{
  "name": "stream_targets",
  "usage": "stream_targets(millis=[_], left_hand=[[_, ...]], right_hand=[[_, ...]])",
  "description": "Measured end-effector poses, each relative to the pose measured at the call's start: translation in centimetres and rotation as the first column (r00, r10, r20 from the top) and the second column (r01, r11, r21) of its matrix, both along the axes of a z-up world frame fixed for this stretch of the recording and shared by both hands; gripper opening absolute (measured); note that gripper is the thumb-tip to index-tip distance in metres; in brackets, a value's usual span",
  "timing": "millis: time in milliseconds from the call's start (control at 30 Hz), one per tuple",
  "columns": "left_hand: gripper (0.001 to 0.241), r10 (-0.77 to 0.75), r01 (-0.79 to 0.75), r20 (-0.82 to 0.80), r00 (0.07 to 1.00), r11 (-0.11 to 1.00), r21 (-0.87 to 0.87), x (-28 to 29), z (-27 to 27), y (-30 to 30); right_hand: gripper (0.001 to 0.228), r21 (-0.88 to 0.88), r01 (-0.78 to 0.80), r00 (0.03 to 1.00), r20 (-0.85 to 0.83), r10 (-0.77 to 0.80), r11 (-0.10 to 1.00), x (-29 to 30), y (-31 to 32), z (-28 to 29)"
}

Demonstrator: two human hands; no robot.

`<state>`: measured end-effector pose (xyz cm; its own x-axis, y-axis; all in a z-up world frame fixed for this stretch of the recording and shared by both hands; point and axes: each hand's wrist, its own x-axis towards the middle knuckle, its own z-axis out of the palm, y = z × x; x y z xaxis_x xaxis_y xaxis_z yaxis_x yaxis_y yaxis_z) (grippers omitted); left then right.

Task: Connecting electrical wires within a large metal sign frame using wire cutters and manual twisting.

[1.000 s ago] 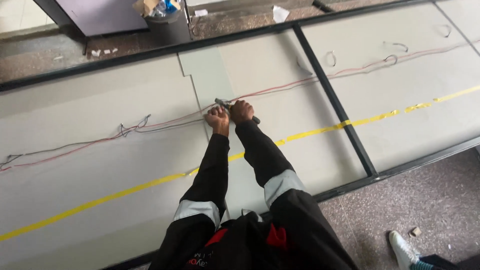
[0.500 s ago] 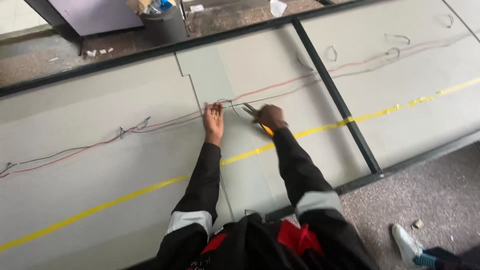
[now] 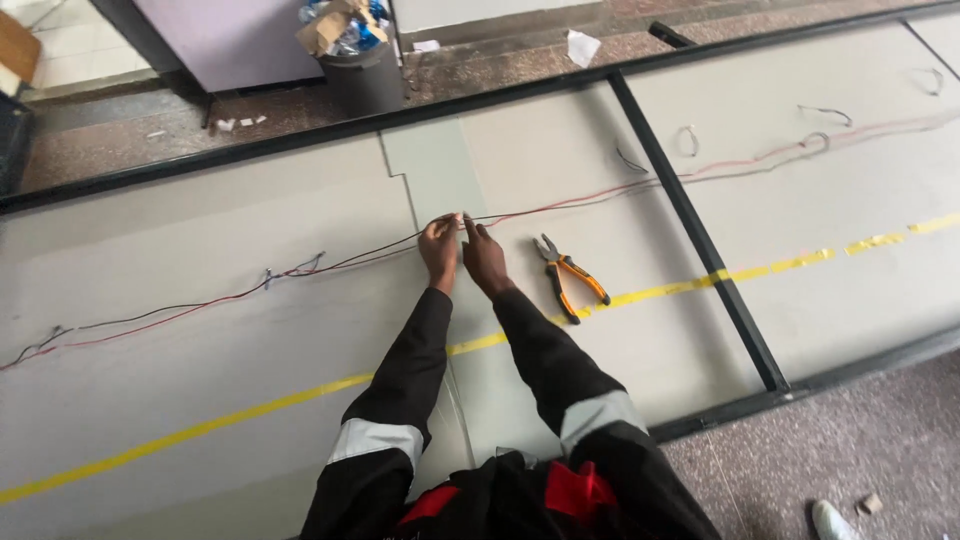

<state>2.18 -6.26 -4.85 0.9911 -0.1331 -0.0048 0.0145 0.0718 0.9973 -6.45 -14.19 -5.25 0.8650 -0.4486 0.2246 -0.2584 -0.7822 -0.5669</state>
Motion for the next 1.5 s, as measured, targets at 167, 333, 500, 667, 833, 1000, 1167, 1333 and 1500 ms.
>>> stream_targets(millis=[167, 333, 500, 667, 833, 1000, 1167, 1333, 1500], left_hand=[[0.034, -0.026, 0.029, -0.086, 0.996, 0.999, 0.031, 2.3, -2.4, -0.6], [0.031, -0.094, 0.092, -0.133, 0.987, 0.995, -0.026, 1.6, -4.9, -0.5], [0.038, -0.137, 0.139, -0.153, 0.979, 0.990, -0.001, -0.3, -6.5, -1.2], [0.033, -0.079, 0.071, -0.182, 0.980, 0.996, -0.050, -3.6, 2.7, 0.1], [0.033, -0.149, 0.096, -0.274, 0.950, 0.975, -0.200, -0.1, -7.5, 0.4], [0.031, -0.180, 0.159, -0.085, 0.980, 0.964, -0.211, -3.5, -4.0, 1.0], [0.019, -0.172, 0.187, 0.083, 0.982, 0.955, -0.232, -4.0, -1.6, 1.1], [0.022, -0.173, 0.187, 0.078, 0.982, 0.952, -0.243, -4.0, -1.8, 1.3], [0.035, -0.174, 0.185, 0.091, 0.981, 0.974, -0.129, -5.4, -1.0, 2.1]], right_hand=[[0.026, -0.190, -0.063, 0.997, 0.034, 0.071, 0.980, -0.8, 0.0, -1.0], [0.013, -0.317, -0.106, 0.990, 0.055, 0.130, 0.942, -3.8, 0.4, 0.7], [0.020, -0.190, -0.134, 0.986, 0.077, 0.151, 0.973, -6.5, 1.3, 2.4], [0.005, 0.345, -0.058, 0.997, 0.059, 0.040, 0.937, -5.1, 0.3, 4.0], [0.009, 0.580, -0.078, 0.996, 0.004, 0.094, 0.811, -1.9, -1.7, 1.4], [0.012, 0.261, -0.271, 0.950, -0.086, 0.302, 0.927, 0.0, -4.6, 4.3], [0.018, 0.170, -0.269, 0.959, 0.141, 0.247, 0.948, -0.9, -6.8, 6.2], [0.025, 0.370, -0.148, 0.988, 0.023, 0.151, 0.917, -1.0, -5.7, 5.2], [0.021, 0.450, -0.116, 0.993, 0.030, 0.114, 0.885, -0.7, -5.9, 3.8]])
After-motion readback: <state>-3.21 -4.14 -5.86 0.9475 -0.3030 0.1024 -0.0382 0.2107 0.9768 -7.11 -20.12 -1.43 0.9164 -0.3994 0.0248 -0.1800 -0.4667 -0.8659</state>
